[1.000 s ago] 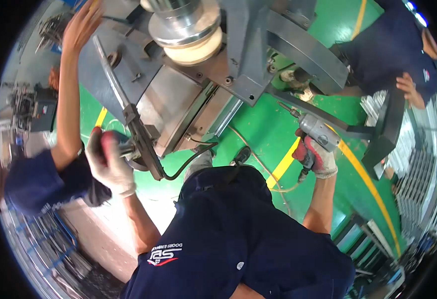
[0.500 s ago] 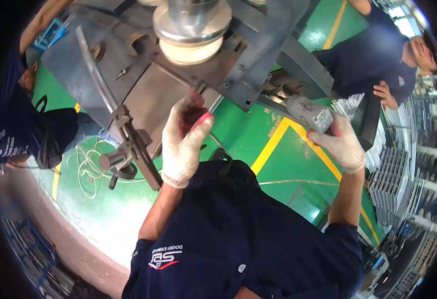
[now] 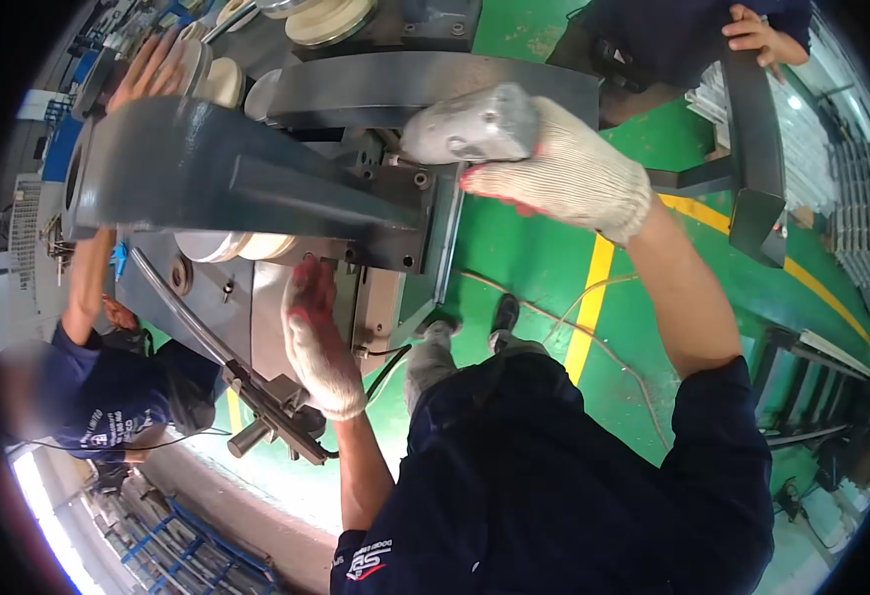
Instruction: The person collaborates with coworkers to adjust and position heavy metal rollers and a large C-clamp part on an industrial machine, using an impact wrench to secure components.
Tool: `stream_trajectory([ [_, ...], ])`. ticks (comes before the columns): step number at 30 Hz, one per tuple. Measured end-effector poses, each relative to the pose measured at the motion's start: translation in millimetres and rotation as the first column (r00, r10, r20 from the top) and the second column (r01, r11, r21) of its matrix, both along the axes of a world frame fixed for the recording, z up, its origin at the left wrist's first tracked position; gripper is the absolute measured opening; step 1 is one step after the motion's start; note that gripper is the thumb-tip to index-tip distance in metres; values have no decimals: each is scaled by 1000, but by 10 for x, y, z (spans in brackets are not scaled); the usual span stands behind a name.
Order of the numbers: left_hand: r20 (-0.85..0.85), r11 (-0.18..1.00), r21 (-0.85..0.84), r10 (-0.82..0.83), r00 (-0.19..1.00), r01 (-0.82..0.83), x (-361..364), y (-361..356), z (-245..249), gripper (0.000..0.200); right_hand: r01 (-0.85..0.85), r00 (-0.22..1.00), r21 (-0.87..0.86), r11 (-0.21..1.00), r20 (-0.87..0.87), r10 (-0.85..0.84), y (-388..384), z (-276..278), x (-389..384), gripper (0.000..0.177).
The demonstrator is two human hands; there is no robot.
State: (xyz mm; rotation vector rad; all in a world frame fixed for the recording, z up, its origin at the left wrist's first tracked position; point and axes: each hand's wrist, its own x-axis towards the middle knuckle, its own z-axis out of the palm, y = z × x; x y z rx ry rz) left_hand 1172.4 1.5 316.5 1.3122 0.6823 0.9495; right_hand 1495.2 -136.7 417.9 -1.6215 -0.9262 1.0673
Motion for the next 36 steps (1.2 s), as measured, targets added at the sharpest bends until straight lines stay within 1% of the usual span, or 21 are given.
stream_trajectory([
  [4, 17, 991, -110, -73, 997, 74, 395, 299, -207, 96, -153, 984, 9, 988, 95, 152, 294, -147, 98, 34],
  [6, 125, 945, -327, 42, 991, 1, 578, 435, -316, 84, -200, 968, -72, 977, 142, 208, 398, -91, 117, 33],
  [7, 98, 948, -298, 142, 985, -108, 709, 466, -338, 73, -215, 961, -74, 974, 164, 224, 426, -107, 129, 33],
  [8, 174, 940, -342, 66, 983, -2, 674, 556, -421, 58, -230, 952, -78, 970, 190, 242, 461, -109, 138, 33],
  [9, -120, 991, 99, 102, 988, -90, 610, 679, -676, 49, -218, 954, -122, 968, 185, 238, 476, -50, 132, 33],
  [11, -427, 816, 576, 243, 871, 54, 538, 911, -905, 38, -234, 944, -141, 962, 204, 260, 532, -46, 136, 33],
  [13, -548, 727, 651, 250, 799, 219, 453, 1105, -998, 34, -241, 933, -178, 954, 229, 278, 598, -17, 135, 32],
  [15, -489, 927, 350, 57, 871, 136, 568, 974, -649, 30, -230, 924, -220, 948, 257, 284, 690, 64, 99, 32],
  [17, -432, 960, 215, -72, 899, 181, 644, 999, -566, 28, -244, 905, -294, 924, 273, 326, 782, 225, 96, 30],
  [19, -508, 885, 351, -93, 857, 304, 619, 1080, -666, 30, -220, 907, -349, 911, 271, 323, 863, 358, 29, 29],
  [21, -621, 703, 588, 76, 780, 400, 620, 1053, -646, 34, -268, 852, -451, 851, 301, 428, 1079, 473, 42, 23],
  [23, -663, 735, 545, 83, 744, 404, 562, 1028, -751, 39, -309, 768, -596, 741, 303, 564, 1308, 654, -9, 17],
  [24, -633, 866, 364, -39, 773, 342, 537, 1082, -955, 42, -236, 660, -708, 666, 387, 645, 1431, 818, -116, 18],
  [25, -520, 950, 197, -108, 847, 242, 552, 1070, -973, 43, -315, 645, -708, 632, 329, 690, 1549, 832, -57, 19],
  [27, -170, 988, -151, -48, 984, 22, 620, 957, -912, 45, -405, 617, -684, 606, 284, 734, 1739, 806, 109, 30],
  [30, -103, 1000, 5, 21, 994, -21, 650, 860, -920, 42, -476, 690, -593, 649, 206, 694, 1838, 728, 288, 24],
  [31, -153, 1000, 26, 3, 988, 1, 681, 785, -710, 42, -513, 679, -580, 633, 176, 712, 1918, 649, 375, 23],
  [32, -311, 974, 217, 12, 950, 59, 540, 832, -891, 41, -543, 659, -585, 602, 146, 738, 2001, 607, 450, 24],
  [34, -542, 800, 568, 189, 819, 192, 273, 929, -1241, 42, -597, 635, -582, 552, 78, 768, 2109, 493, 558, 26],
  [35, -542, 802, 569, 200, 817, 181, 285, 924, -1203, 40, -651, 599, -562, 511, 34, 800, 2156, 457, 621, 24],
  [36, -414, 910, 406, 104, 904, 81, 305, 906, -1174, 41, -675, 584, -546, 496, 17, 812, 2193, 457, 678, 19],
])
